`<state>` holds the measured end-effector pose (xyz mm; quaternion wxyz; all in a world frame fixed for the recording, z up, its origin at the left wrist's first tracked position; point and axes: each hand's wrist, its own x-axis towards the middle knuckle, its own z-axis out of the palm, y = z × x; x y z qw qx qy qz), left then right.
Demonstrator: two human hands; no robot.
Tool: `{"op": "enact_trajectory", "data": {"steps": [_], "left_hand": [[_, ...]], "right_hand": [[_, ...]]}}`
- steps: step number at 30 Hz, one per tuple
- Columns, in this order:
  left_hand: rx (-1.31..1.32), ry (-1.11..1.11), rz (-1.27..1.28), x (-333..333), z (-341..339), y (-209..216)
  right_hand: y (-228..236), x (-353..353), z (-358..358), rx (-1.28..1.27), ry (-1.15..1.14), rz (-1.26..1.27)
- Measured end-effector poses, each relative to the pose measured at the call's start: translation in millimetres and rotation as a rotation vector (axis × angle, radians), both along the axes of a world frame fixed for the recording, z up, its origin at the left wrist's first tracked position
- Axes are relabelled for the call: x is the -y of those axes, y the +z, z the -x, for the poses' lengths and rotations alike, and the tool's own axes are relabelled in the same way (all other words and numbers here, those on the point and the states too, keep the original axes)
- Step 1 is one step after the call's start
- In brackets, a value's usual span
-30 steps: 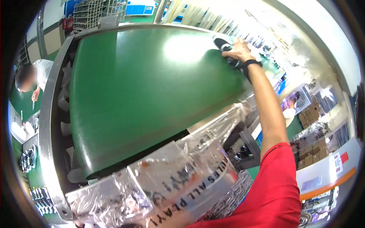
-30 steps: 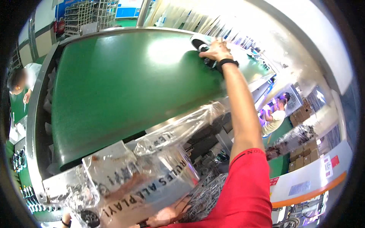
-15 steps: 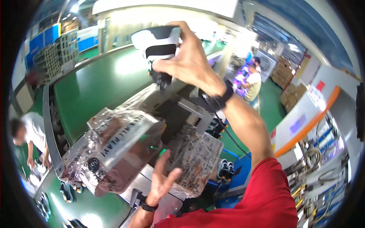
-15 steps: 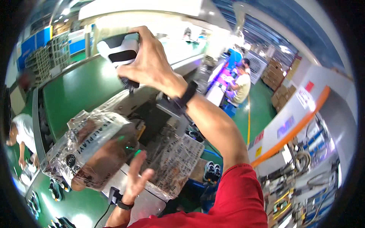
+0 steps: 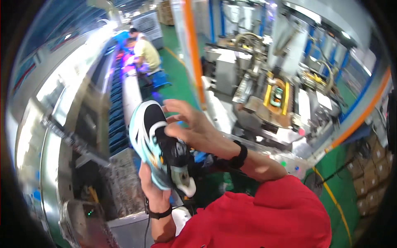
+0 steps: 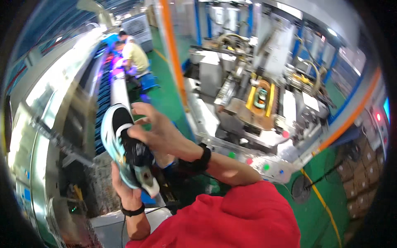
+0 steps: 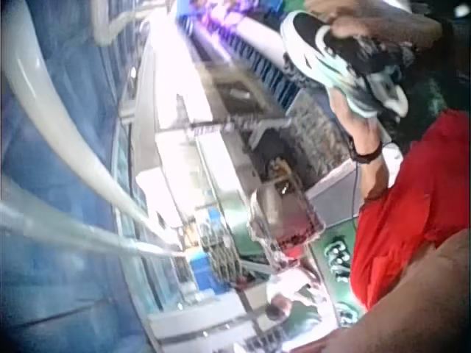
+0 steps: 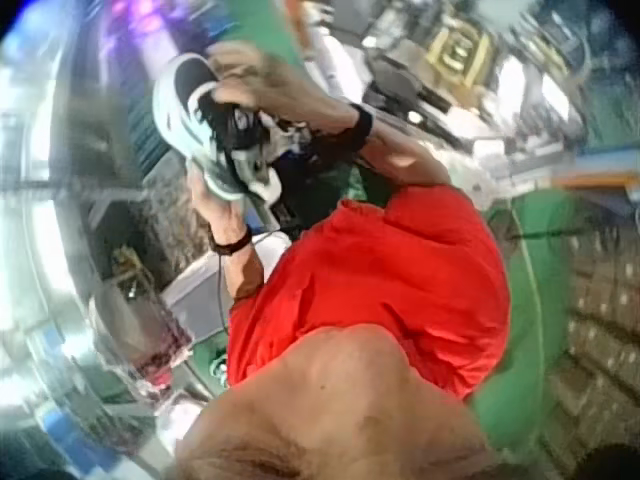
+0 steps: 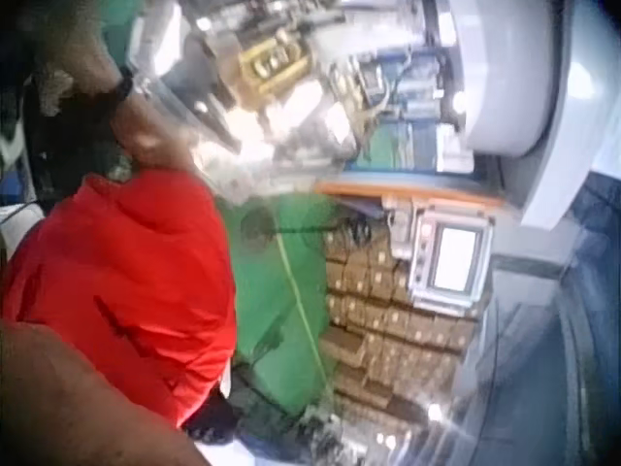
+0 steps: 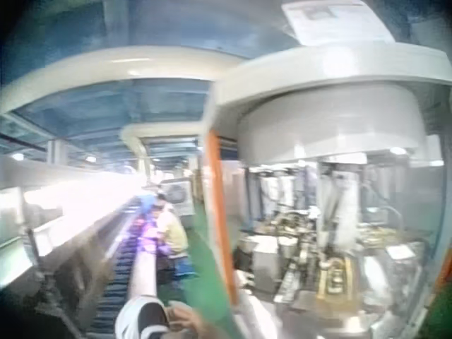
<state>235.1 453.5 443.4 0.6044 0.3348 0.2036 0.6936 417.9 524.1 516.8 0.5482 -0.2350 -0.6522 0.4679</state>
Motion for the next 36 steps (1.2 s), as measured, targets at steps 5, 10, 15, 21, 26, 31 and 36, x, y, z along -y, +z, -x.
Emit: {"op": "enact_trajectory", "data": {"steps": [5,10,15,21,26,31,36], "left_hand": [[-0.075,-0.214,0.123,-58.1,-147.6,-21.7],[-0.665,-0.326,-0.063,-62.4,-308.1,-36.7],[-0.764,-0.758,0.018,-113.1,-439.0,-56.1],[-1.343,-0.452,-0.164,-223.8,-581.0,-124.2],[-1.528,-0.323,-0.161,-287.2,-665.3,-200.7],[-1.571,-0.234,-0.127,-313.0,-684.3,-228.6],[-0.775,-0.726,0.464,-301.5,-628.5,-193.6]], "right_hand": [[-71.7,46.3,-145.7,-0.2,-0.146,0.156],[-95.6,67.6,-267.1,-0.122,-0.883,0.476],[-120.4,102.4,-387.5,-0.243,-1.108,0.472],[-136.4,151.3,-462.1,-0.204,-1.474,0.325],[-128.1,180.3,-476.7,-0.075,-1.743,0.339],[-119.7,155.6,-503.7,0.166,-1.871,0.435],[-96.6,61.9,-593.6,0.377,-1.7,0.531]]}}
